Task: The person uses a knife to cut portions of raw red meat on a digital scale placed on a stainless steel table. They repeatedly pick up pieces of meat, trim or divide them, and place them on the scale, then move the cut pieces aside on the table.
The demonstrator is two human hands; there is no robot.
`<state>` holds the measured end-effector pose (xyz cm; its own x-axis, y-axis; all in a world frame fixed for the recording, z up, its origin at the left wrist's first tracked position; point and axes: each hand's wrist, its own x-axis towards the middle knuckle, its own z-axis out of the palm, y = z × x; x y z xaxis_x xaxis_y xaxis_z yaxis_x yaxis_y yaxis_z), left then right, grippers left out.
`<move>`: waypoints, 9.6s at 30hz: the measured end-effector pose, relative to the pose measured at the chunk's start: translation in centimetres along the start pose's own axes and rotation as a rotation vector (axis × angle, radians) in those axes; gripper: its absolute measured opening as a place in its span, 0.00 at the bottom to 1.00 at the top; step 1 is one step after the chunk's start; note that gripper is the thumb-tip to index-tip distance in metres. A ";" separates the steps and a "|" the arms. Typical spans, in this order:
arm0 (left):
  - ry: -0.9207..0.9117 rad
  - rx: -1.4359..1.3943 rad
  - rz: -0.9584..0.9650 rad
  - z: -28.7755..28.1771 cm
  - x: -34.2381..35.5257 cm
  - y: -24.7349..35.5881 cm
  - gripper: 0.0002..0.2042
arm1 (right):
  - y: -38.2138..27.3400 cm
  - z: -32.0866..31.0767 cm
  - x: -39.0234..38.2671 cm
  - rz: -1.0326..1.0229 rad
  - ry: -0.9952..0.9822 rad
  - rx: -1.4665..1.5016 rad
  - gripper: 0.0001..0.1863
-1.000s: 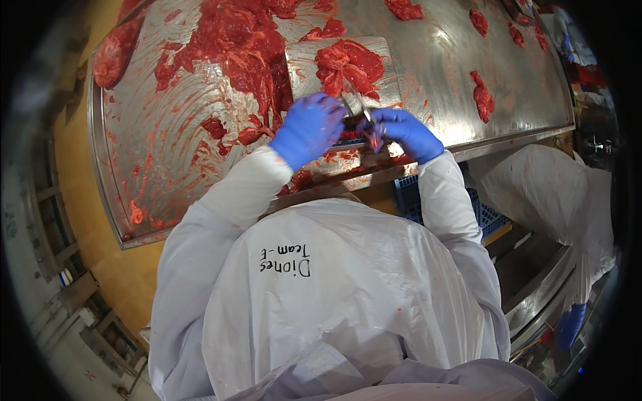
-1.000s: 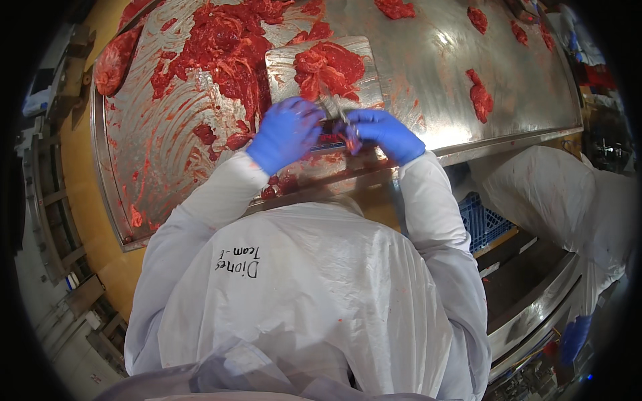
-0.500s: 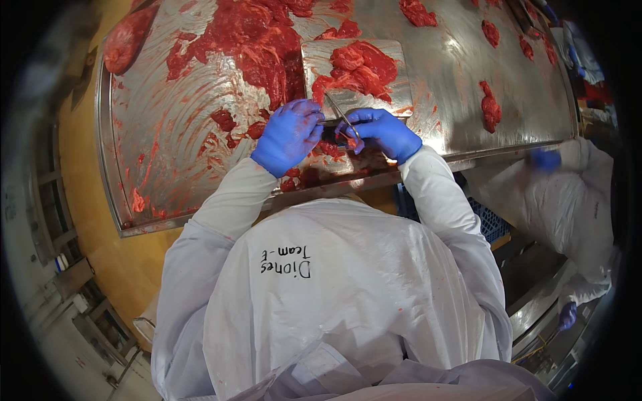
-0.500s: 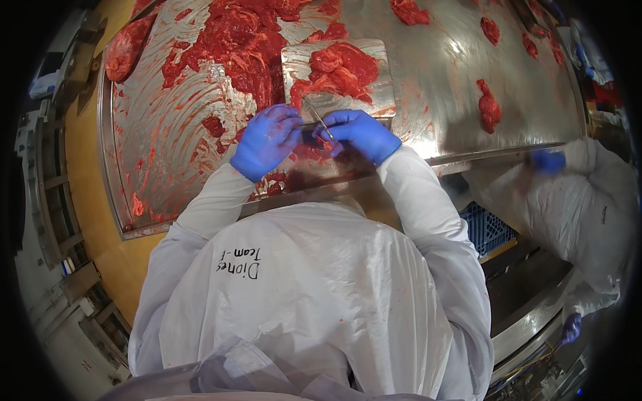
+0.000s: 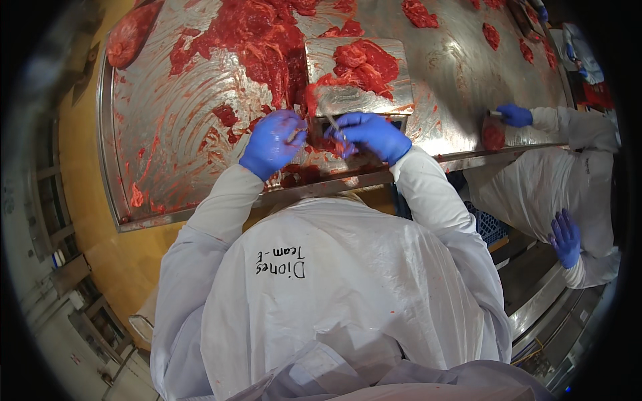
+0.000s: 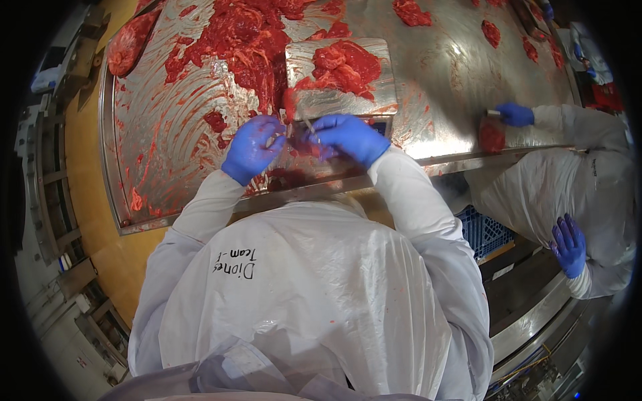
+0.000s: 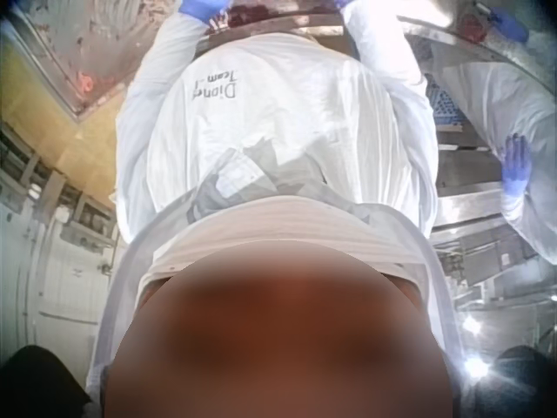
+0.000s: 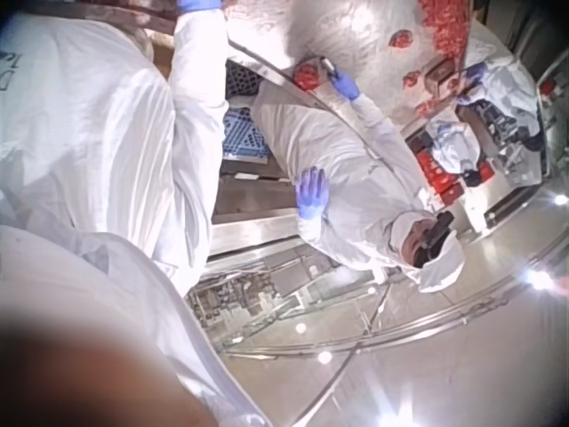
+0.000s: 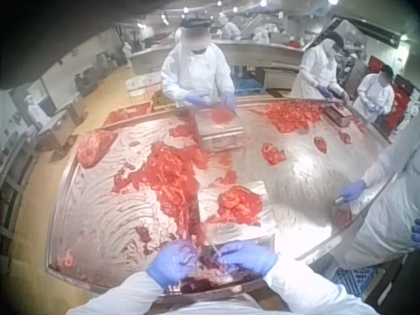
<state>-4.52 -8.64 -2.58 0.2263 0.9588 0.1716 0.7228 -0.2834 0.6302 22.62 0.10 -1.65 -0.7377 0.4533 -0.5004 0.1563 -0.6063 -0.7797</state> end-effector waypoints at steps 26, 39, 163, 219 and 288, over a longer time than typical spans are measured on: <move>-0.086 -0.107 -0.294 3.1 2.2 -2.1 0.09 | 1.9 1.8 0.5 -0.191 0.134 0.447 0.17; 0.012 -0.302 -0.415 3.3 -0.3 -4.5 0.12 | -0.3 1.5 1.5 -0.162 0.150 0.543 0.14; -0.504 -1.337 -0.198 2.3 17.7 7.5 0.31 | -5.4 -9.9 -19.7 -0.642 1.216 0.199 0.20; -0.202 0.536 -0.037 15.1 22.0 -5.9 0.54 | 3.6 -6.4 -25.4 -0.580 1.505 0.511 0.20; -0.359 -0.335 -0.358 -2.2 -2.0 -7.4 0.14 | 11.4 -3.1 -6.5 -0.352 0.930 0.159 0.20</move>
<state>-11.79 -8.37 -5.89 0.2556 0.9107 -0.3246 0.5634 0.1326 0.8154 31.24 -7.74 -8.42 0.0910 0.9124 -0.3990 -0.1115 -0.3889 -0.9145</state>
